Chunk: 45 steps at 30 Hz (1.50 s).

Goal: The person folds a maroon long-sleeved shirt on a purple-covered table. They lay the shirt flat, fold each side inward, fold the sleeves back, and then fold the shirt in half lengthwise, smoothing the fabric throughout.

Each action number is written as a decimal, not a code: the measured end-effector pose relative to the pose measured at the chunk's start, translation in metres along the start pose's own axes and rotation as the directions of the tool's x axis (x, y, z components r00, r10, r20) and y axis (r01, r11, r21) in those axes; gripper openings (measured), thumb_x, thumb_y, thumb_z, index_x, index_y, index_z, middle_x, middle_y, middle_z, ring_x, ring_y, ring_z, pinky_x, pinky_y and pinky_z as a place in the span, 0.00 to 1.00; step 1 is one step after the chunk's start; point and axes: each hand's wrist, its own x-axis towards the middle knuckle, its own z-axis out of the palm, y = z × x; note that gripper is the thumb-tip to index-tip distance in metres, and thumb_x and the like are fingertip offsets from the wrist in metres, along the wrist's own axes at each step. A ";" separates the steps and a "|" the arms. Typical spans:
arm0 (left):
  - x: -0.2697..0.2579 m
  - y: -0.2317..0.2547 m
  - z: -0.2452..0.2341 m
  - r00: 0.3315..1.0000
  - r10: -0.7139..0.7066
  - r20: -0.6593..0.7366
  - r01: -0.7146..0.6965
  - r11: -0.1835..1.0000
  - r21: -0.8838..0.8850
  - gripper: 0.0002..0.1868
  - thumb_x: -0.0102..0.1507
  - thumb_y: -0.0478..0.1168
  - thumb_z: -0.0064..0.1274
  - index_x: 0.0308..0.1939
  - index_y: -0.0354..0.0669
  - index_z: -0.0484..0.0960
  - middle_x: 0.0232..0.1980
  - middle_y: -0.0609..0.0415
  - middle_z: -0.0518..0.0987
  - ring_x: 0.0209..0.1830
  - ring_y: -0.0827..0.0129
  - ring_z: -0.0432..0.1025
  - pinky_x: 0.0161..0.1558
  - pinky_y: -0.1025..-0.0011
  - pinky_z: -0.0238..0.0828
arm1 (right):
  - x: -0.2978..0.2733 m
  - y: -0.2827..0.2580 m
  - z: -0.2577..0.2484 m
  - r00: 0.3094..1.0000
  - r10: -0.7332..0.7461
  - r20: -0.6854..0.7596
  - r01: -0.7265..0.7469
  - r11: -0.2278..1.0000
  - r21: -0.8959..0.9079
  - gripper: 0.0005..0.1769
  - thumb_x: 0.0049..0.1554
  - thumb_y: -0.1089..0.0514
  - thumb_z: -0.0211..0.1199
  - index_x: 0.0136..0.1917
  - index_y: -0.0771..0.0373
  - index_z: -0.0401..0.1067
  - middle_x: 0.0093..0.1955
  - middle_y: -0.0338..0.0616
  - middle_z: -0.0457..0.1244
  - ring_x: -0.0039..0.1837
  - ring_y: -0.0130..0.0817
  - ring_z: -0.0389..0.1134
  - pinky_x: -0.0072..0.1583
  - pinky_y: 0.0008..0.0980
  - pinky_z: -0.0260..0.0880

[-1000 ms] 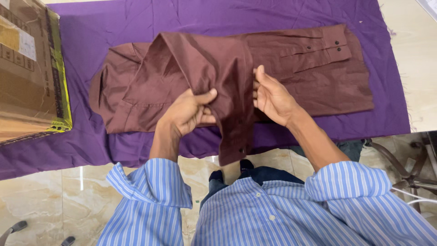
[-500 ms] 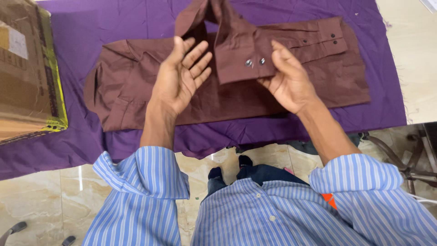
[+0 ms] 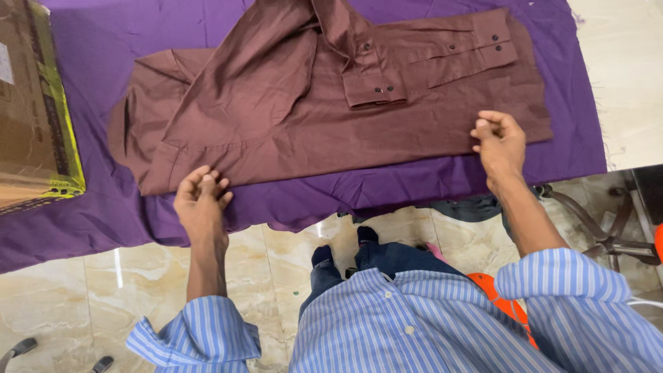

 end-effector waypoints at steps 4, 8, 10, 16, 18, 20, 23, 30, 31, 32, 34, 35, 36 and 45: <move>0.015 -0.008 -0.036 0.969 0.192 -0.155 -0.180 0.980 0.086 0.16 0.69 0.32 0.54 0.60 0.38 0.73 0.48 0.53 0.76 0.39 0.73 0.76 0.34 0.77 0.75 | 0.016 0.041 -0.051 0.929 -0.257 -0.267 0.185 0.946 -0.267 0.10 0.66 0.63 0.66 0.61 0.62 0.75 0.53 0.39 0.67 0.52 0.25 0.67 0.52 0.26 0.68; 0.024 -0.007 -0.070 0.425 0.893 0.151 -0.559 0.127 0.819 0.22 0.69 0.28 0.65 0.62 0.35 0.71 0.53 0.43 0.74 0.47 0.56 0.75 0.48 0.66 0.75 | 0.038 0.068 -0.089 0.806 -0.522 -0.279 0.355 0.803 -0.479 0.10 0.63 0.63 0.68 0.58 0.66 0.74 0.51 0.43 0.62 0.46 0.26 0.64 0.43 0.27 0.69; 0.028 0.001 -0.081 0.444 0.876 0.186 -0.576 0.120 0.809 0.24 0.68 0.28 0.65 0.64 0.31 0.70 0.57 0.39 0.73 0.52 0.51 0.74 0.52 0.65 0.74 | 0.051 0.071 -0.099 0.930 -0.216 -0.298 0.137 0.955 -0.264 0.13 0.65 0.57 0.67 0.62 0.63 0.73 0.48 0.36 0.65 0.41 0.22 0.64 0.41 0.25 0.67; 0.026 0.022 -0.083 0.889 0.457 0.017 -0.380 0.719 0.581 0.20 0.69 0.33 0.59 0.65 0.32 0.78 0.58 0.46 0.80 0.51 0.63 0.75 0.53 0.70 0.72 | 0.060 0.064 -0.109 0.972 0.006 -0.235 -0.046 0.986 -0.162 0.15 0.63 0.52 0.72 0.58 0.63 0.76 0.44 0.30 0.66 0.40 0.17 0.62 0.40 0.21 0.63; 0.023 0.025 -0.081 0.840 0.540 0.057 -0.441 0.617 0.652 0.18 0.70 0.31 0.60 0.63 0.30 0.80 0.58 0.46 0.80 0.54 0.65 0.76 0.55 0.70 0.72 | 0.055 0.058 -0.110 0.973 0.009 -0.232 -0.063 0.972 -0.228 0.15 0.62 0.51 0.73 0.56 0.62 0.78 0.42 0.30 0.64 0.39 0.17 0.60 0.40 0.21 0.61; 0.022 0.025 -0.081 0.829 0.557 0.053 -0.451 0.609 0.652 0.17 0.69 0.30 0.59 0.62 0.30 0.80 0.58 0.47 0.79 0.53 0.67 0.75 0.52 0.71 0.72 | 0.050 0.050 -0.110 0.973 0.013 -0.232 -0.089 0.944 -0.318 0.15 0.62 0.49 0.74 0.52 0.62 0.79 0.40 0.31 0.63 0.38 0.18 0.58 0.39 0.22 0.60; 0.028 0.023 -0.081 0.870 0.485 0.084 -0.467 0.757 0.458 0.18 0.71 0.32 0.56 0.65 0.31 0.77 0.54 0.50 0.79 0.49 0.75 0.73 0.51 0.77 0.72 | 0.046 0.039 -0.110 0.964 0.163 -0.211 -0.215 0.943 -0.253 0.15 0.63 0.46 0.72 0.49 0.60 0.79 0.36 0.31 0.61 0.35 0.21 0.55 0.35 0.26 0.54; 0.051 0.028 -0.096 0.983 0.181 0.003 -0.160 0.865 0.476 0.13 0.73 0.40 0.58 0.53 0.31 0.84 0.39 0.58 0.79 0.30 0.79 0.67 0.31 0.78 0.65 | 0.045 0.037 -0.116 0.961 0.152 -0.231 -0.202 0.956 -0.214 0.13 0.63 0.50 0.72 0.46 0.62 0.78 0.34 0.33 0.62 0.32 0.21 0.56 0.32 0.27 0.53; 0.056 0.031 -0.098 0.993 0.117 -0.025 -0.090 0.869 0.487 0.12 0.72 0.40 0.58 0.52 0.32 0.84 0.37 0.59 0.80 0.27 0.79 0.67 0.29 0.77 0.66 | 0.044 0.038 -0.118 0.964 0.141 -0.225 -0.190 0.958 -0.213 0.13 0.63 0.51 0.72 0.46 0.62 0.78 0.34 0.34 0.62 0.32 0.21 0.56 0.33 0.27 0.53; 0.059 0.035 -0.102 0.997 0.056 -0.052 -0.022 0.868 0.497 0.12 0.71 0.41 0.57 0.50 0.33 0.84 0.34 0.59 0.80 0.25 0.78 0.68 0.27 0.75 0.67 | 0.043 0.041 -0.118 0.967 0.131 -0.220 -0.178 0.962 -0.209 0.12 0.63 0.51 0.72 0.46 0.62 0.78 0.35 0.34 0.62 0.32 0.21 0.56 0.33 0.27 0.53; 0.055 0.038 -0.109 0.986 0.135 -0.101 -0.037 0.756 0.653 0.12 0.71 0.40 0.57 0.50 0.33 0.84 0.34 0.53 0.81 0.26 0.76 0.72 0.28 0.74 0.69 | 0.039 0.043 -0.120 0.966 0.078 -0.248 -0.145 0.953 -0.264 0.13 0.63 0.51 0.72 0.47 0.64 0.79 0.36 0.35 0.64 0.35 0.21 0.59 0.36 0.26 0.58; 0.052 0.037 -0.112 0.977 0.177 -0.119 -0.037 0.689 0.723 0.12 0.71 0.40 0.56 0.50 0.32 0.84 0.34 0.50 0.81 0.26 0.75 0.74 0.29 0.73 0.71 | 0.038 0.043 -0.119 0.964 0.051 -0.261 -0.129 0.947 -0.292 0.13 0.63 0.51 0.72 0.48 0.64 0.79 0.37 0.35 0.65 0.36 0.21 0.61 0.38 0.26 0.60; 0.051 0.035 -0.117 0.972 0.190 -0.138 -0.026 0.671 0.741 0.12 0.71 0.40 0.57 0.49 0.32 0.84 0.34 0.49 0.81 0.27 0.74 0.74 0.29 0.72 0.71 | 0.036 0.041 -0.118 0.961 0.005 -0.275 -0.108 0.927 -0.359 0.14 0.63 0.51 0.72 0.49 0.65 0.79 0.39 0.36 0.66 0.38 0.22 0.63 0.40 0.27 0.62; 0.034 0.030 -0.104 0.942 0.336 0.009 -0.242 0.660 0.711 0.16 0.72 0.44 0.62 0.52 0.32 0.86 0.40 0.52 0.82 0.37 0.76 0.73 0.43 0.74 0.69 | 0.032 0.040 -0.109 0.959 -0.086 -0.271 -0.042 0.899 -0.436 0.18 0.64 0.49 0.73 0.52 0.68 0.79 0.44 0.43 0.69 0.44 0.28 0.65 0.48 0.32 0.65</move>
